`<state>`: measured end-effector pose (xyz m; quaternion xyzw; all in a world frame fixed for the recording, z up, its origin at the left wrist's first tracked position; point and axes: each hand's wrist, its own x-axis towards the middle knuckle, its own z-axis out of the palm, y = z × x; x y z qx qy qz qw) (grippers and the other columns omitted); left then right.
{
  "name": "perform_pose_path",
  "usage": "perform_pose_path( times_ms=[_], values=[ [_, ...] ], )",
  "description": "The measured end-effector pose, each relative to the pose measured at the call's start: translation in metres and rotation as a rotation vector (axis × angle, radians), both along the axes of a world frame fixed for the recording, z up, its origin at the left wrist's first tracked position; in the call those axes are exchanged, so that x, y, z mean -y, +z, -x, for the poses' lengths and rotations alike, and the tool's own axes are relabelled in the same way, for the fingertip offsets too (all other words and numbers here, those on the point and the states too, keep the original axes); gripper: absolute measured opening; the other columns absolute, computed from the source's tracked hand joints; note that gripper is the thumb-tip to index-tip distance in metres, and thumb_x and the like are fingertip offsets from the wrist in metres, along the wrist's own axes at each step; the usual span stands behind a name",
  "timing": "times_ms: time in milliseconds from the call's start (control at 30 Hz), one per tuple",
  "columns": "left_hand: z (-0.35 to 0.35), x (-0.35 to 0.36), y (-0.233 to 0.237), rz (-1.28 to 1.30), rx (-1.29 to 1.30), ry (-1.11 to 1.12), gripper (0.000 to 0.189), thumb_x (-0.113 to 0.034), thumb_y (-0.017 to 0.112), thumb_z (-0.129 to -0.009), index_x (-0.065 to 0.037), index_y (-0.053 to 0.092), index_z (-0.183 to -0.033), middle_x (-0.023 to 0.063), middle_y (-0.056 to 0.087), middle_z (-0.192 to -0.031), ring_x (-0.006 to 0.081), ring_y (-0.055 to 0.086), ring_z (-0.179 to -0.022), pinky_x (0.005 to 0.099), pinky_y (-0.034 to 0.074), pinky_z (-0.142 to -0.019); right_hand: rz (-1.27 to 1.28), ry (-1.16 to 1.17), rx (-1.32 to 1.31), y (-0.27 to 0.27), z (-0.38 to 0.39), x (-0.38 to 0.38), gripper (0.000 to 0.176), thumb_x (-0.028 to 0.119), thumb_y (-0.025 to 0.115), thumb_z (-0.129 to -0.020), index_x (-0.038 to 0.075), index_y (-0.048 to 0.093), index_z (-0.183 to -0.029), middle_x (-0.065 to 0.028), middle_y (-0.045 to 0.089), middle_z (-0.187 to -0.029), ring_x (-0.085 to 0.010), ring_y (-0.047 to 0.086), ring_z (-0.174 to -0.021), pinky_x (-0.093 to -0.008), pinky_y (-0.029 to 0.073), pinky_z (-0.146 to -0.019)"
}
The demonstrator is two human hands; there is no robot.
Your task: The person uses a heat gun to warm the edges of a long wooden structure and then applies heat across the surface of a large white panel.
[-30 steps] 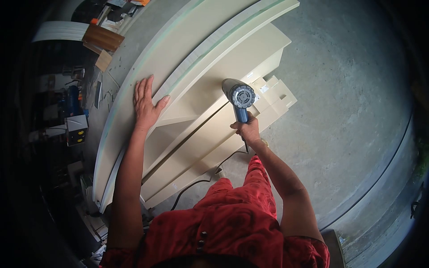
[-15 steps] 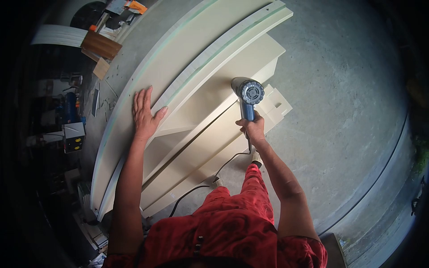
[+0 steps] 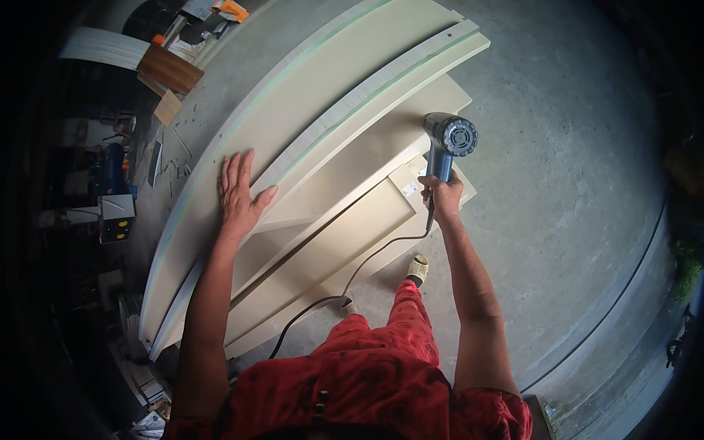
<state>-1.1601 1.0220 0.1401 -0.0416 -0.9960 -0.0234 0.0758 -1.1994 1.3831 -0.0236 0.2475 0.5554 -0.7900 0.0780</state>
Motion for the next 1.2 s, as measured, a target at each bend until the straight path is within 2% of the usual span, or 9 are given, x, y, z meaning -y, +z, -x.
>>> perform_pose_path(
  times_ms=[200, 267, 500, 567, 667, 767, 900, 1067, 1200],
  values=[
    [-0.001, -0.001, 0.004, -0.012, -0.001, -0.005, 0.086, -0.063, 0.057, -0.074, -0.017, 0.029, -0.141, 0.0174, 0.029, -0.141, 0.0399, 0.018, -0.133, 0.0615, 0.016, -0.103, -0.04, 0.014, 0.0, -0.001, -0.001, 0.001, 0.033, 0.003, 0.065, -0.062, -0.003, 0.049, -0.09, -0.0062, 0.051, -0.063, -0.0139, 0.05, -0.047, -0.0268, 0.042, -0.043],
    [-0.003, -0.003, 0.007, 0.035, 0.0, -0.007, 0.081, -0.057, 0.056, -0.078, -0.011, 0.03, -0.14, 0.0209, 0.031, -0.14, 0.0411, 0.022, -0.132, 0.0519, 0.017, -0.107, -0.059, 0.015, 0.006, -0.002, -0.002, 0.003, 0.033, 0.003, 0.065, -0.062, -0.003, 0.049, -0.09, -0.0064, 0.052, -0.064, -0.0138, 0.05, -0.048, -0.0268, 0.042, -0.044],
    [-0.006, -0.003, 0.007, -0.009, -0.026, -0.02, 0.081, -0.054, 0.059, -0.078, -0.01, 0.03, -0.14, 0.0213, 0.031, -0.14, 0.0411, 0.023, -0.131, 0.0507, 0.02, -0.107, -0.067, 0.006, 0.043, -0.006, -0.005, 0.009, 0.032, 0.003, 0.065, -0.062, -0.003, 0.049, -0.09, -0.006, 0.052, -0.064, -0.0131, 0.05, -0.048, -0.0266, 0.043, -0.045],
    [-0.007, -0.004, 0.008, -0.179, -0.09, -0.072, 0.08, -0.047, 0.063, -0.077, -0.007, 0.031, -0.139, 0.0217, 0.033, -0.138, 0.0415, 0.025, -0.131, 0.0494, 0.022, -0.107, -0.057, -0.034, 0.015, -0.005, -0.004, 0.011, 0.026, -0.002, 0.063, -0.062, -0.002, 0.049, -0.084, -0.0076, 0.051, -0.06, -0.0163, 0.049, -0.045, -0.0292, 0.04, -0.041],
    [-0.017, -0.004, 0.009, -0.208, -0.194, -0.176, 0.081, -0.043, 0.067, -0.075, -0.006, 0.032, -0.138, 0.0189, 0.039, -0.135, 0.0416, 0.026, -0.13, 0.0499, 0.023, -0.106, -0.044, -0.034, -0.009, -0.011, -0.008, 0.013, 0.025, -0.002, 0.063, -0.062, -0.001, 0.049, -0.083, -0.0076, 0.051, -0.06, -0.0163, 0.049, -0.044, -0.0294, 0.04, -0.041],
    [-0.036, -0.017, 0.012, -0.297, -0.249, -0.099, 0.075, -0.033, 0.068, -0.076, -0.004, 0.034, -0.136, 0.018, 0.041, -0.134, 0.0402, 0.026, -0.132, 0.0497, 0.024, -0.106, -0.047, -0.023, -0.03, -0.009, -0.015, 0.012, 0.023, -0.003, 0.063, -0.062, -0.001, 0.049, -0.081, -0.0077, 0.052, -0.059, -0.0163, 0.049, -0.043, -0.0295, 0.039, -0.04],
    [-0.05, -0.05, 0.039, -0.561, -0.28, -0.121, 0.067, -0.019, 0.064, -0.081, -0.003, 0.032, -0.138, 0.0221, 0.034, -0.14, 0.0334, 0.025, -0.135, 0.0432, 0.019, -0.109, -0.076, 0.07, 0.004, -0.006, -0.019, 0.005, 0.028, 0.002, 0.065, -0.062, -0.001, 0.05, -0.086, -0.0057, 0.052, -0.064, -0.0136, 0.049, -0.049, -0.028, 0.044, -0.046],
    [-0.038, -0.076, 0.102, -0.815, -0.43, -0.247, 0.066, -0.016, 0.062, -0.081, 0.002, 0.032, -0.136, 0.0249, 0.035, -0.137, 0.0351, 0.028, -0.133, 0.045, 0.021, -0.108, -0.073, 0.081, -0.002, 0.004, -0.022, 0.009, 0.029, 0.001, 0.065, -0.061, -0.002, 0.051, -0.086, -0.0064, 0.053, -0.065, -0.014, 0.05, -0.049, -0.028, 0.044, -0.046],
    [-0.065, -0.103, 0.084, -1.037, -0.475, -0.389, 0.061, -0.012, 0.062, -0.08, 0.006, 0.036, -0.132, 0.0252, 0.04, -0.132, 0.0375, 0.032, -0.13, 0.0455, 0.026, -0.106, -0.048, 0.075, 0.015, -0.012, -0.042, 0.005, 0.03, -0.001, 0.065, -0.06, -0.002, 0.051, -0.086, -0.0063, 0.053, -0.065, -0.0136, 0.05, -0.048, -0.0278, 0.043, -0.045]
  ],
)
